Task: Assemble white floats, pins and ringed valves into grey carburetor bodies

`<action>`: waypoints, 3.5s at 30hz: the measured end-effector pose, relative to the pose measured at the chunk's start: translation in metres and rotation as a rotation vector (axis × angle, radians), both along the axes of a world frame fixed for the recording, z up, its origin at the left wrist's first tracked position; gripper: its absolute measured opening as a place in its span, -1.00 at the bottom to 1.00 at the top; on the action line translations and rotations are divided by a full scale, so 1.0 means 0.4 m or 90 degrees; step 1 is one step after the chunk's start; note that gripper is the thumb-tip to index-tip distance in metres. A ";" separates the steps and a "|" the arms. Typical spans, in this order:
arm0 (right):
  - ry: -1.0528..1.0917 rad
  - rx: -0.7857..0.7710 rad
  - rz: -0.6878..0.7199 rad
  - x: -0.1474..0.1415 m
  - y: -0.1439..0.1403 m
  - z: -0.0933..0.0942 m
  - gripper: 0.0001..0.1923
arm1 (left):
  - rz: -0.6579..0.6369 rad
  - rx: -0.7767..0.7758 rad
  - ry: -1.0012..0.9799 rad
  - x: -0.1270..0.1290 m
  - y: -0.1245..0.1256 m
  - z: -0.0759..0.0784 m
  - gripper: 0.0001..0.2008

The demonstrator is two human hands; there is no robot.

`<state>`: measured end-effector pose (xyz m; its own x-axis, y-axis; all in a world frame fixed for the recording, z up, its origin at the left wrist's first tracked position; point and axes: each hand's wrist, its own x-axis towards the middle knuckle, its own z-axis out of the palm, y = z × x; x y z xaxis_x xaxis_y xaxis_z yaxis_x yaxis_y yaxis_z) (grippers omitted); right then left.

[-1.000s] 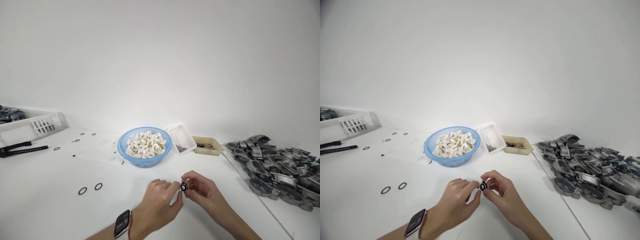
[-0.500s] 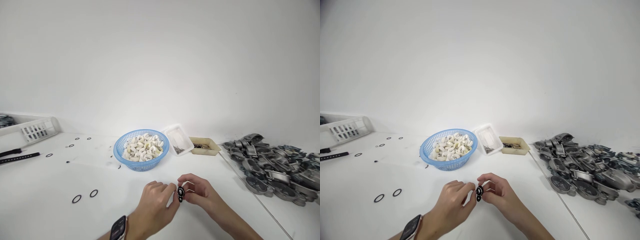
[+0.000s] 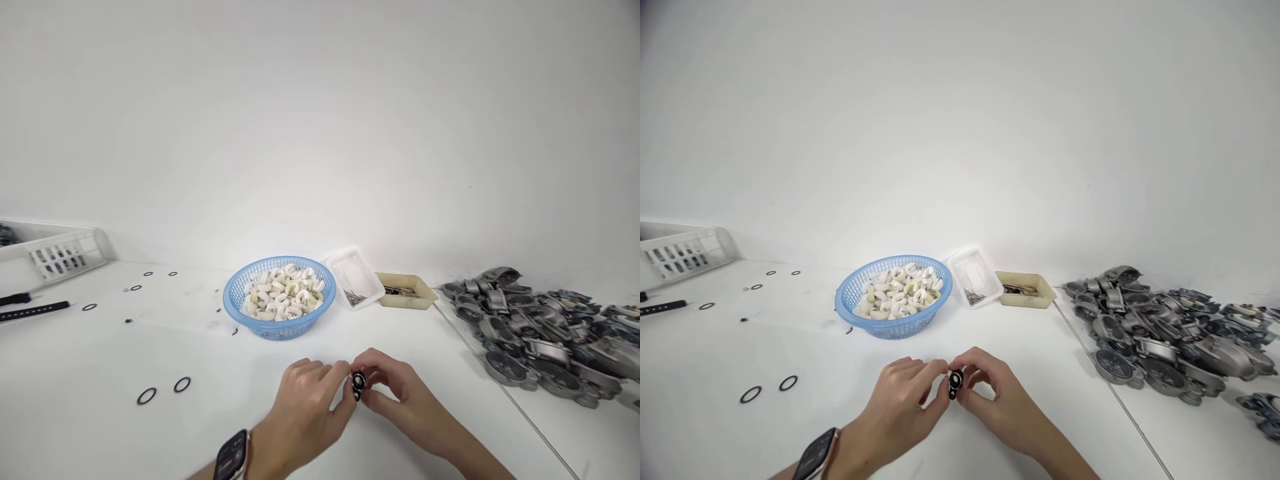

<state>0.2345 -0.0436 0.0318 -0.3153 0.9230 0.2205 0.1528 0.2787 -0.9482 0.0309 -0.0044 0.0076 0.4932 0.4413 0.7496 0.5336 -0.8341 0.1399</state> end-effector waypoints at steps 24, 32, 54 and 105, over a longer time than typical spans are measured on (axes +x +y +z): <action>-0.140 0.045 -0.008 0.006 -0.014 0.000 -0.69 | -0.031 0.047 -0.022 0.000 -0.004 0.012 -0.86; -0.155 0.057 -0.014 -0.001 -0.023 0.008 -0.71 | -0.036 0.031 -0.020 0.000 -0.002 0.010 -0.86; -0.168 0.122 -0.016 0.003 -0.025 0.011 -0.70 | -0.072 -0.006 -0.050 0.001 -0.016 0.018 -0.53; -0.166 0.199 -0.016 0.011 -0.030 0.011 -0.81 | -0.129 0.100 0.000 -0.008 -0.009 -0.001 -0.76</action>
